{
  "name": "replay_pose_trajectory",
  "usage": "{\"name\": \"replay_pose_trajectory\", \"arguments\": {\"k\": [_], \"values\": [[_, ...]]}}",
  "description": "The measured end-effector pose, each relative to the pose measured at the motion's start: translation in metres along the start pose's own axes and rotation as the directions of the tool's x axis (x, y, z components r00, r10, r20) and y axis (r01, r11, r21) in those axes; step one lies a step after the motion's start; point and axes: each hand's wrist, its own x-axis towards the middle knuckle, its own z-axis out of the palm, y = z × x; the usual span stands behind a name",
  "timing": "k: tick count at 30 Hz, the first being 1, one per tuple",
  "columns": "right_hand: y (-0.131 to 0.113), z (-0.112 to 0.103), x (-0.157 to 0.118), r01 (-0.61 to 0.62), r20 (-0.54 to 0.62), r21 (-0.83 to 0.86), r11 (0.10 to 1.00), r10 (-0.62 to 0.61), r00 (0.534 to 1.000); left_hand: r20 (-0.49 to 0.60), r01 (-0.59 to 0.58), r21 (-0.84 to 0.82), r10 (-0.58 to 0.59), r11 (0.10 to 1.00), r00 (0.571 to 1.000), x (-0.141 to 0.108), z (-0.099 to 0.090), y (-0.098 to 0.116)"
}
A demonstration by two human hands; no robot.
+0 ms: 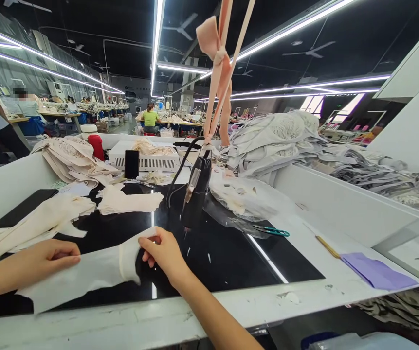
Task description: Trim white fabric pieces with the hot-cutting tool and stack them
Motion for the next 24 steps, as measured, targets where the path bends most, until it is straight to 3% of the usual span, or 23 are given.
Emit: {"name": "replay_pose_trajectory", "arguments": {"k": [2, 4, 5, 8, 11, 16, 20, 24], "values": [[0.003, 0.004, 0.014, 0.020, -0.012, -0.100, 0.995, -0.022, 1.000, -0.199, -0.033, 0.217, 0.078, 0.976, 0.977, 0.009, 0.001, -0.009], [0.005, 0.007, 0.024, 0.041, -0.020, -0.205, 0.978, -0.046, 0.999, -0.304, -0.121, 0.415, 0.263, 0.902, 0.916, 0.013, 0.010, -0.009], [0.005, 0.008, 0.028, 0.052, -0.021, -0.257, 0.965, -0.059, 0.998, -0.303, -0.195, 0.498, 0.381, 0.845, 0.874, 0.013, 0.016, -0.005], [0.005, 0.008, 0.037, 0.099, -0.017, -0.421, 0.902, -0.117, 0.993, -0.166, -0.460, 0.602, 0.666, 0.652, 0.727, 0.011, 0.043, 0.017], [0.002, 0.003, 0.039, 0.170, -0.008, -0.602, 0.781, -0.218, 0.976, -0.022, -0.619, 0.584, 0.772, 0.525, 0.635, 0.010, 0.069, 0.037], [0.000, -0.003, 0.028, 0.310, 0.072, -0.829, 0.465, -0.461, 0.884, 0.023, -0.641, 0.518, 0.741, 0.566, 0.672, 0.015, 0.090, 0.037], [0.009, 0.006, 0.016, 0.470, 0.301, -0.850, 0.238, -0.512, 0.804, 0.013, -0.649, 0.483, 0.736, 0.588, 0.677, 0.016, 0.091, 0.029], [0.013, 0.014, 0.002, 0.579, 0.441, -0.809, 0.105, -0.544, 0.714, -0.005, -0.652, 0.432, 0.725, 0.623, 0.689, 0.014, 0.089, 0.025]]}}
